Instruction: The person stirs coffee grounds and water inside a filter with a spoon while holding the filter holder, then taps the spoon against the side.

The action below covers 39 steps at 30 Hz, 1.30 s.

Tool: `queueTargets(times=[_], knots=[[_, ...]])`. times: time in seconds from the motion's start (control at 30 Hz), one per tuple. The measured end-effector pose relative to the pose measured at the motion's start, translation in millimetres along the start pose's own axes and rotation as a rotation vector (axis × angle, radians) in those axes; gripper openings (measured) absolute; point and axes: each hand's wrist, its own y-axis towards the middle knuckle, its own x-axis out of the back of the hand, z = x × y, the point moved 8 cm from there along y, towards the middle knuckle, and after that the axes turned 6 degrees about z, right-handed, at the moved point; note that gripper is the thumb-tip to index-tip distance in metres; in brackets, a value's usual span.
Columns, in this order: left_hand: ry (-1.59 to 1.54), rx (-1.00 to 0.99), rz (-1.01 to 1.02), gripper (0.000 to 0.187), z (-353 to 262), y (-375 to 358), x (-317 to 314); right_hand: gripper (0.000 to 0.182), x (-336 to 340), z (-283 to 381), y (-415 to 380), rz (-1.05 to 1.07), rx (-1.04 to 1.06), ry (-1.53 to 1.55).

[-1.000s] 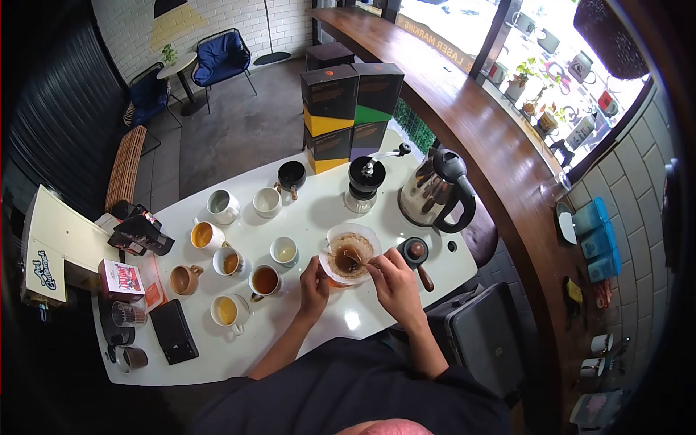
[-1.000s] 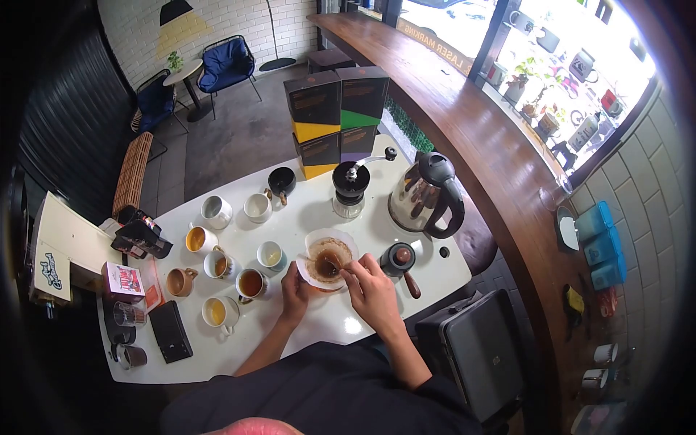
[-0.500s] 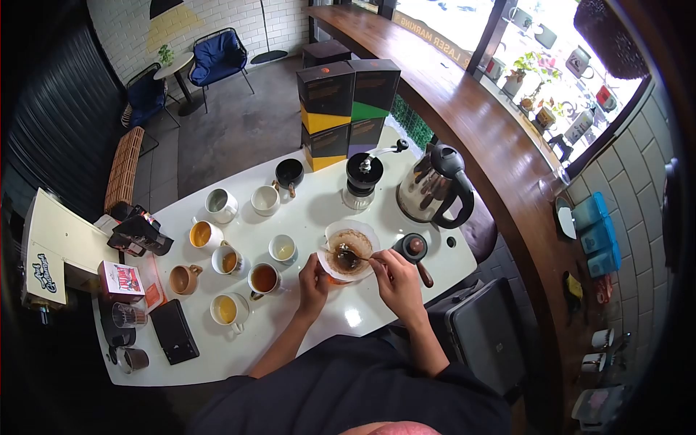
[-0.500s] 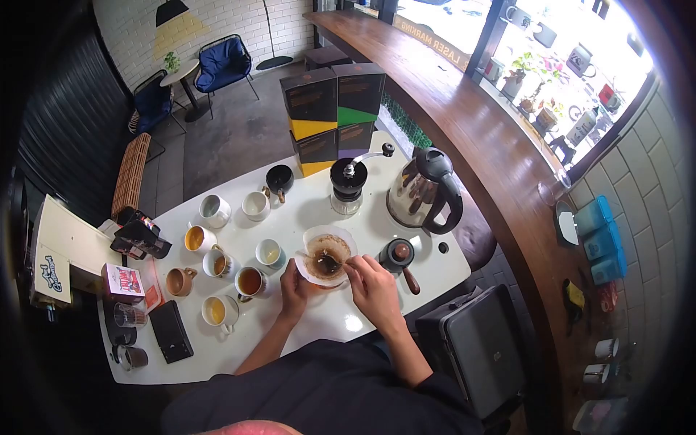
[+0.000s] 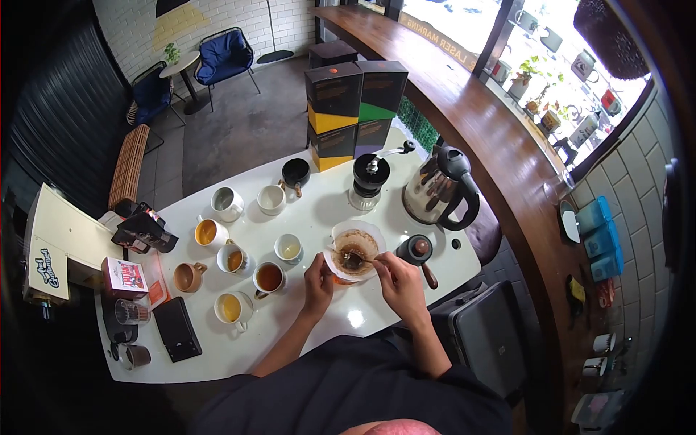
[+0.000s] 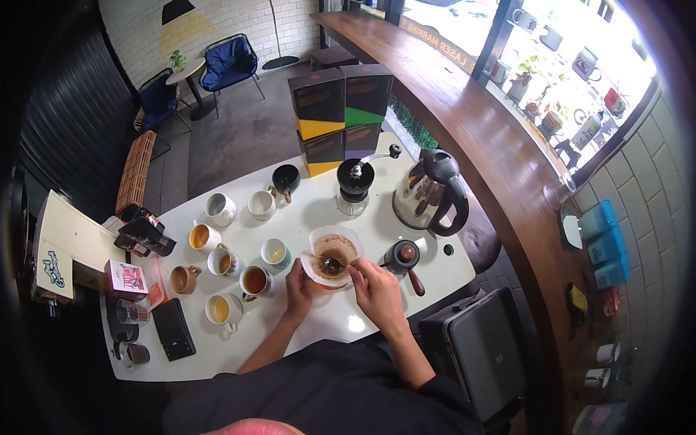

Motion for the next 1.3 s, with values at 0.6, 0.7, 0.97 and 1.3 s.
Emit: queueTargets(times=[0.6,0.7,0.97,1.3], knots=[[0.067,-0.021,-0.011,0.007,0,-1,1,0.011,4,0,1,-0.034,-0.018,0.004],[0.078,-0.028,-0.003,0.007,-5,0,1,0.011,2,-2,1,-0.017,-0.034,-0.007],[0.055,0.004,0.033,0.009,4,0,1,0.01,4,1,2,-0.034,-0.005,-0.002],[0.048,-0.01,0.017,0.01,1,0,1,0.009,1,3,1,-0.022,0.03,-0.02]])
